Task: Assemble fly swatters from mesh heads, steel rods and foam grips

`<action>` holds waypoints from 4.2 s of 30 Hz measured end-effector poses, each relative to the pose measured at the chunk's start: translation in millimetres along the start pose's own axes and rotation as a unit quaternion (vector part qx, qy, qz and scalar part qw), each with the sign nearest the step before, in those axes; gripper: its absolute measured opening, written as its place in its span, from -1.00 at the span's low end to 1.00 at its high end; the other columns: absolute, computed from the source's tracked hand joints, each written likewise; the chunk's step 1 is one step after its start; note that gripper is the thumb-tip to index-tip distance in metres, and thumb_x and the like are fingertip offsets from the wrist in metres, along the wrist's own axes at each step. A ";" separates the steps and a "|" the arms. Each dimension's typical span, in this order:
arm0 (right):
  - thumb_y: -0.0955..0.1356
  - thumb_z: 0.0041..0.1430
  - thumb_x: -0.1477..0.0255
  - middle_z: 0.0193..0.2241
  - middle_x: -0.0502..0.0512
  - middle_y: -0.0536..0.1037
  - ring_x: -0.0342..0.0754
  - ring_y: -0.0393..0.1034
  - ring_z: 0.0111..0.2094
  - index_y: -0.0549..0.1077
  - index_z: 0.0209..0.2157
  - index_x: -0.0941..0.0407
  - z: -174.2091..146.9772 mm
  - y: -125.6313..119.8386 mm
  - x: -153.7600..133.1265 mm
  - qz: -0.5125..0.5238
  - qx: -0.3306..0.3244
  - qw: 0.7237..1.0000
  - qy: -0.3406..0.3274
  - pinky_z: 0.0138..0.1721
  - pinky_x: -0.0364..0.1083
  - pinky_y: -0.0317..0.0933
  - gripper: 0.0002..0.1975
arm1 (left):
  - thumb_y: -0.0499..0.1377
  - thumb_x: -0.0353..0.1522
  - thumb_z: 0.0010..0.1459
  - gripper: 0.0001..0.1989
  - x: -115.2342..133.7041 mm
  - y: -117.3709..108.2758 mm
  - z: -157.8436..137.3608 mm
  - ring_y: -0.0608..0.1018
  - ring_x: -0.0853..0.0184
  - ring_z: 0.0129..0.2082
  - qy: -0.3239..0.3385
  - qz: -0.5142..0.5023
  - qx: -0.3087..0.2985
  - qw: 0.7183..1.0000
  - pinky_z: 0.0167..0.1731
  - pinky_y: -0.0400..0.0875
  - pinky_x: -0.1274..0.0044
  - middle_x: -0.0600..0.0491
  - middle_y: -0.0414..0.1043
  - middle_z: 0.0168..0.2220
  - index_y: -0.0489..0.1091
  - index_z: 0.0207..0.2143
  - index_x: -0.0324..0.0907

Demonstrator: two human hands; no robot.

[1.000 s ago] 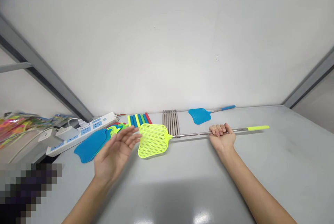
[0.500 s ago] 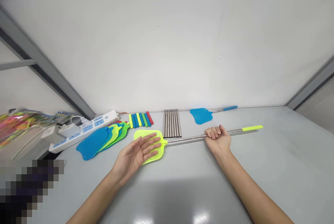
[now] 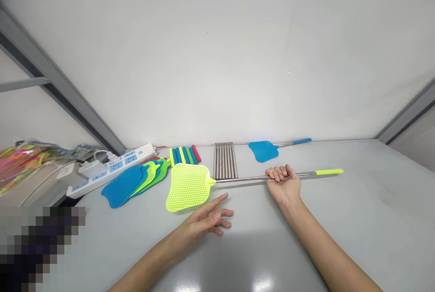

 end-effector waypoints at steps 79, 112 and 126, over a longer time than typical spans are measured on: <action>0.21 0.07 0.45 -0.71 -0.09 0.08 -0.22 0.10 -0.60 0.09 -0.72 0.14 -53.3 6.2 91.8 -0.058 -0.026 0.987 0.147 -0.39 -0.13 0.19 -0.68 | -0.04 -0.27 0.10 -0.69 -1.8 -41.6 -2.2 0.28 0.19 0.00 0.168 -0.307 0.189 0.918 -0.01 0.15 0.36 -0.15 0.30 -0.05 0.31 -0.19 -0.28; 0.01 0.13 0.25 -0.68 -0.01 0.13 -0.12 0.18 -0.60 0.16 -0.74 0.16 -78.3 20.3 122.4 -0.371 -0.262 0.825 0.337 -0.49 -0.08 0.04 -0.52 | -0.11 -0.25 0.12 -0.63 29.4 -65.9 -1.9 0.46 0.18 -0.24 0.220 -0.181 0.180 0.941 -0.14 0.21 0.32 -0.16 0.43 -0.24 0.35 -0.26 -0.31; 0.09 0.12 0.22 -0.69 -0.04 0.13 -0.15 0.15 -0.58 0.16 -0.74 0.16 -73.3 20.4 123.2 -0.352 -0.253 0.835 0.338 -0.40 -0.08 0.03 -0.55 | -0.08 -0.23 0.09 -0.67 23.1 -67.5 -1.3 0.47 0.13 -0.25 0.190 -0.194 0.204 0.941 -0.23 0.23 0.35 -0.13 0.47 -0.35 0.33 -0.32 -0.29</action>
Point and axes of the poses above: each hand's wrist, its own z-axis towards the middle knuckle, its own y-axis out of the palm, x = y × z, the point moved 10 cm from there along z, towards the middle knuckle
